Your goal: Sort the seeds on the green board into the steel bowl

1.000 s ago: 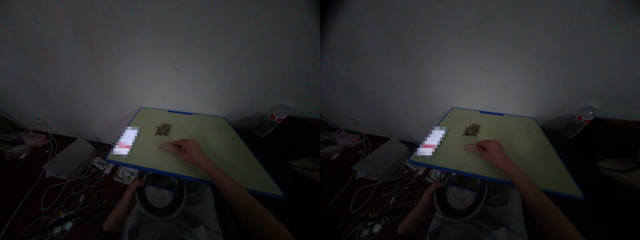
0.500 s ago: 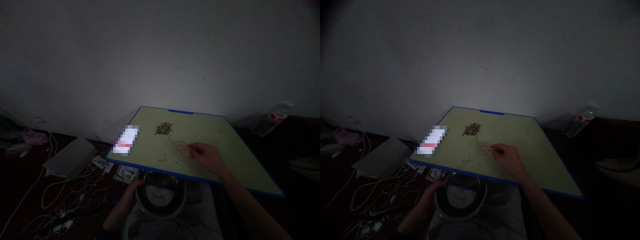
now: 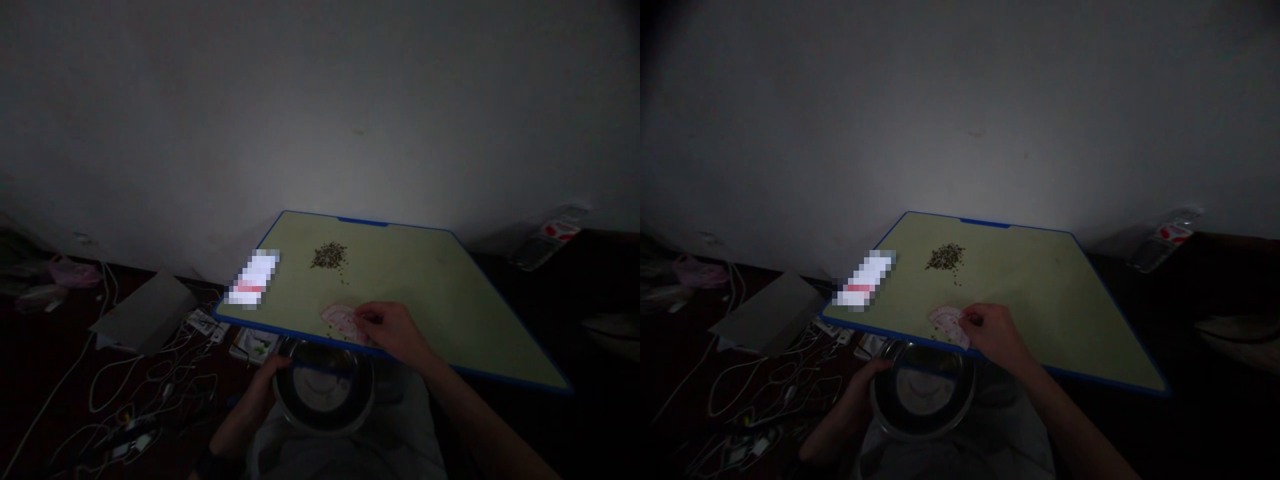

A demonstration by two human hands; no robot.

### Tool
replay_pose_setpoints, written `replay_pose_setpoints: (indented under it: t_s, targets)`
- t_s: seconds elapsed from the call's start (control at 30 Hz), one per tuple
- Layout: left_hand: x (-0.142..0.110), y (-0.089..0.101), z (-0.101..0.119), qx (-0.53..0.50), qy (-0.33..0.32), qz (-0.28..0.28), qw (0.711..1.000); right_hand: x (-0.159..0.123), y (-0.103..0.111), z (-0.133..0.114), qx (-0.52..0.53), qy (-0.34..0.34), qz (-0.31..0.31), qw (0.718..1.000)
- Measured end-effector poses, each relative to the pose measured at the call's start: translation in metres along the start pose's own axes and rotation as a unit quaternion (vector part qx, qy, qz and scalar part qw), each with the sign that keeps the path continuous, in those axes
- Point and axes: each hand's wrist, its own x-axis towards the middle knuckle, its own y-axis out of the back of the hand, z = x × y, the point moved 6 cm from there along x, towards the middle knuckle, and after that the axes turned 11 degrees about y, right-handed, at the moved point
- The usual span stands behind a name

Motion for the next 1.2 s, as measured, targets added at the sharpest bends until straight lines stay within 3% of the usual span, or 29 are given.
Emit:
replay_pose_setpoints:
  t_s: [0.27, 0.47, 0.73, 1.03, 1.2]
  targets:
    - [0.002, -0.001, 0.003, -0.003, -0.032, -0.013, 0.999, 0.004, -0.011, -0.013, 0.034, 0.079, -0.074, 0.994]
    - [-0.003, -0.005, 0.003, 0.007, -0.027, -0.024, 0.999, 0.008, -0.01, -0.022, 0.083, 0.095, -0.088, 0.988]
    - [0.001, 0.004, 0.003, 0.008, -0.019, 0.029, 0.999, 0.034, 0.023, 0.007, -0.001, 0.064, 0.025, 0.998]
    - [-0.002, 0.003, 0.003, 0.007, -0.01, 0.037, 0.999, 0.015, -0.005, -0.002, 0.057, 0.084, -0.083, 0.991]
    - [-0.001, 0.001, 0.004, 0.013, -0.025, 0.005, 1.0, 0.007, -0.008, -0.016, 0.105, 0.096, -0.103, 0.984]
